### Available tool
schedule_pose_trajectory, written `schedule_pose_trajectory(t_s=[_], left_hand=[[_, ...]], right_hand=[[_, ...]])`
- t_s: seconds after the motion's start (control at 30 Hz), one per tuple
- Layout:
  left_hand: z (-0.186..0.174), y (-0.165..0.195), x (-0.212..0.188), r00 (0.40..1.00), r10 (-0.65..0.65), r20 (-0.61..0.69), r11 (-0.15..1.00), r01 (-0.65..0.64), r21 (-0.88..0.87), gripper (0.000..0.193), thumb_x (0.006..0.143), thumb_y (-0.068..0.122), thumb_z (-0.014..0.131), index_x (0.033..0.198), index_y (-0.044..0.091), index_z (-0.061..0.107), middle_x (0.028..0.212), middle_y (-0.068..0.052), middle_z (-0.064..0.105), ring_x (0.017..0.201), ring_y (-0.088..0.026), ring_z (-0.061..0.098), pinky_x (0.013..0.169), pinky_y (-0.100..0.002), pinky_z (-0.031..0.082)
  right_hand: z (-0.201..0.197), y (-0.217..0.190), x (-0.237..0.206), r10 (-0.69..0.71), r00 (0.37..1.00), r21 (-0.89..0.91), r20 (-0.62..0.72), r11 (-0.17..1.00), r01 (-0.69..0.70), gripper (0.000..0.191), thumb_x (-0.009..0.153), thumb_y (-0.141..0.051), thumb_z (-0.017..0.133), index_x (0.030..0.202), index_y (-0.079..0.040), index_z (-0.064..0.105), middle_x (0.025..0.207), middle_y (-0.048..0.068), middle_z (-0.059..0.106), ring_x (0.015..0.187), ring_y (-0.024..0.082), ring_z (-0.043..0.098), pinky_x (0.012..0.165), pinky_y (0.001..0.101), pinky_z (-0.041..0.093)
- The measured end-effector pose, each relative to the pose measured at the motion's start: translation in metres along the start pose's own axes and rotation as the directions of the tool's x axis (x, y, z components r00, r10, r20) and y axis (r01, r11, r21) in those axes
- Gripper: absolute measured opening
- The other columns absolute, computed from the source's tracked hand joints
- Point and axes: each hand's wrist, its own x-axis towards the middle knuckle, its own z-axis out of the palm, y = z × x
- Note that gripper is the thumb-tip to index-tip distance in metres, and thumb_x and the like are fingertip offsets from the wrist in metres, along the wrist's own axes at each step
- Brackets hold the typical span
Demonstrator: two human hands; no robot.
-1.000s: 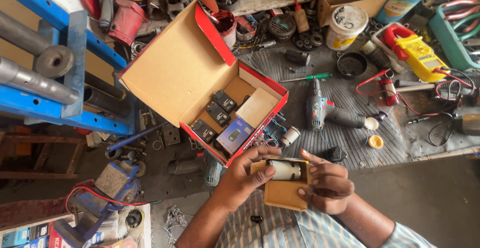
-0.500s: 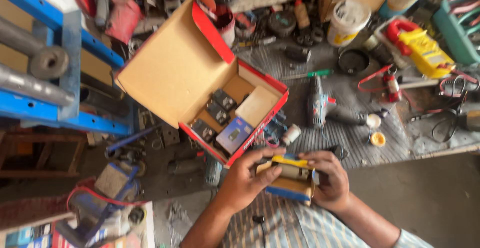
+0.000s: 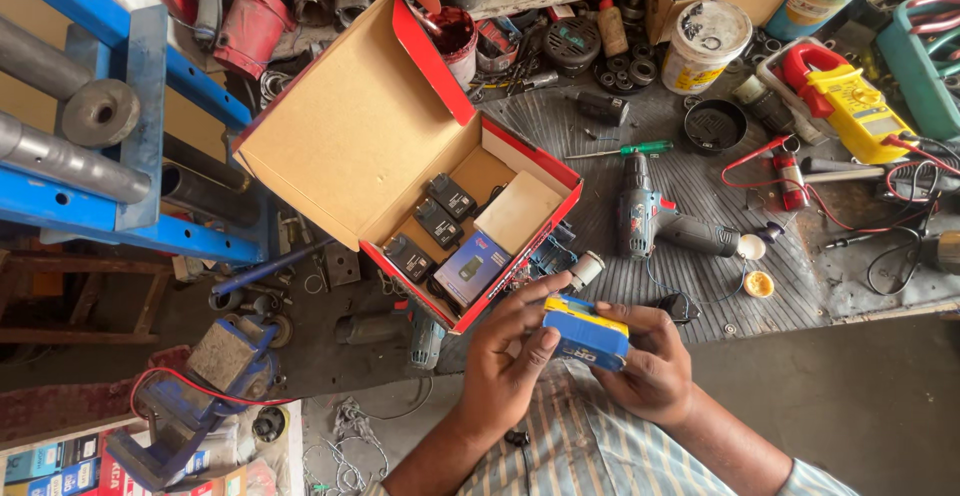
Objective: The person opens a box of electrical components, removes a small cylindrical part, and uses a multimeter to test it. They then place the part back in the box and close it. The person also handles a power drill and a wire cutter on the workbench.
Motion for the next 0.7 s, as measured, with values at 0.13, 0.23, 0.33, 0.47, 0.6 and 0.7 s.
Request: schedule_pose_trajectory(t_s=[0.13, 0.23, 0.33, 0.47, 0.6, 0.7], left_hand=[[0.005, -0.002, -0.001, 0.999, 0.049, -0.022, 0.998, -0.050, -0.026, 0.045, 0.105, 0.022, 0.062, 0.140, 0.002, 0.043, 0.158, -0.023, 0.046, 0.129, -0.024, 0.059, 0.088, -0.028, 0.058], [-0.003, -0.001, 0.000, 0.995, 0.090, 0.043, 0.987, -0.095, 0.126, 0.031, 0.107, 0.021, 0.059, 0.131, 0.002, 0.053, 0.157, -0.023, 0.049, 0.139, -0.028, 0.057, 0.096, -0.031, 0.060], [-0.010, -0.003, 0.001, 0.977, 0.192, 0.092, 0.958, -0.207, 0.199, 0.019, 0.111, 0.019, 0.058, 0.122, 0.004, 0.062, 0.159, -0.023, 0.051, 0.147, -0.031, 0.055, 0.113, -0.038, 0.052], [-0.012, -0.009, 0.000, 0.974, 0.197, 0.114, 0.976, -0.205, 0.067, 0.017, 0.111, 0.019, 0.058, 0.116, 0.004, 0.062, 0.160, -0.023, 0.046, 0.149, -0.031, 0.050, 0.117, -0.038, 0.049], [-0.013, -0.015, 0.001, 0.995, 0.067, 0.077, 0.993, -0.058, -0.107, 0.016, 0.109, 0.019, 0.059, 0.114, 0.004, 0.062, 0.158, -0.022, 0.048, 0.140, -0.026, 0.055, 0.107, -0.033, 0.051], [-0.016, -0.019, 0.004, 0.998, 0.014, 0.059, 0.991, -0.006, -0.135, 0.014, 0.109, 0.017, 0.059, 0.115, 0.004, 0.060, 0.154, -0.020, 0.050, 0.139, -0.024, 0.055, 0.107, -0.033, 0.051]], right_hand=[[0.003, 0.006, 0.004, -0.029, 0.995, 0.153, -0.097, 0.987, 0.044, 0.059, 0.087, -0.003, 0.086, 0.127, -0.007, 0.044, 0.127, 0.021, 0.058, 0.124, 0.035, 0.067, 0.102, 0.0435, 0.062], [-0.004, 0.005, 0.006, -0.002, 1.000, -0.004, -0.011, 1.000, 0.002, 0.060, 0.077, -0.003, 0.087, 0.125, -0.004, 0.051, 0.118, 0.022, 0.061, 0.116, 0.035, 0.068, 0.096, 0.0450, 0.062], [-0.008, 0.004, 0.008, -0.019, 1.000, -0.050, 0.018, 0.999, 0.020, 0.059, 0.074, -0.003, 0.087, 0.122, -0.004, 0.054, 0.116, 0.022, 0.062, 0.114, 0.034, 0.068, 0.095, 0.0446, 0.063], [-0.007, 0.005, 0.009, 0.020, 1.000, -0.062, 0.020, 0.998, -0.018, 0.058, 0.072, -0.001, 0.087, 0.121, -0.004, 0.055, 0.116, 0.021, 0.063, 0.112, 0.034, 0.070, 0.094, 0.0429, 0.063], [-0.006, 0.012, 0.008, 0.005, 0.998, -0.002, 0.060, 1.000, -0.005, 0.058, 0.074, -0.001, 0.087, 0.122, -0.005, 0.055, 0.120, 0.021, 0.060, 0.116, 0.036, 0.069, 0.095, 0.0425, 0.061], [-0.005, 0.018, 0.010, -0.002, 0.997, -0.017, 0.083, 1.000, 0.004, 0.059, 0.072, 0.002, 0.085, 0.124, -0.008, 0.056, 0.120, 0.021, 0.059, 0.116, 0.038, 0.069, 0.095, 0.0415, 0.062]])
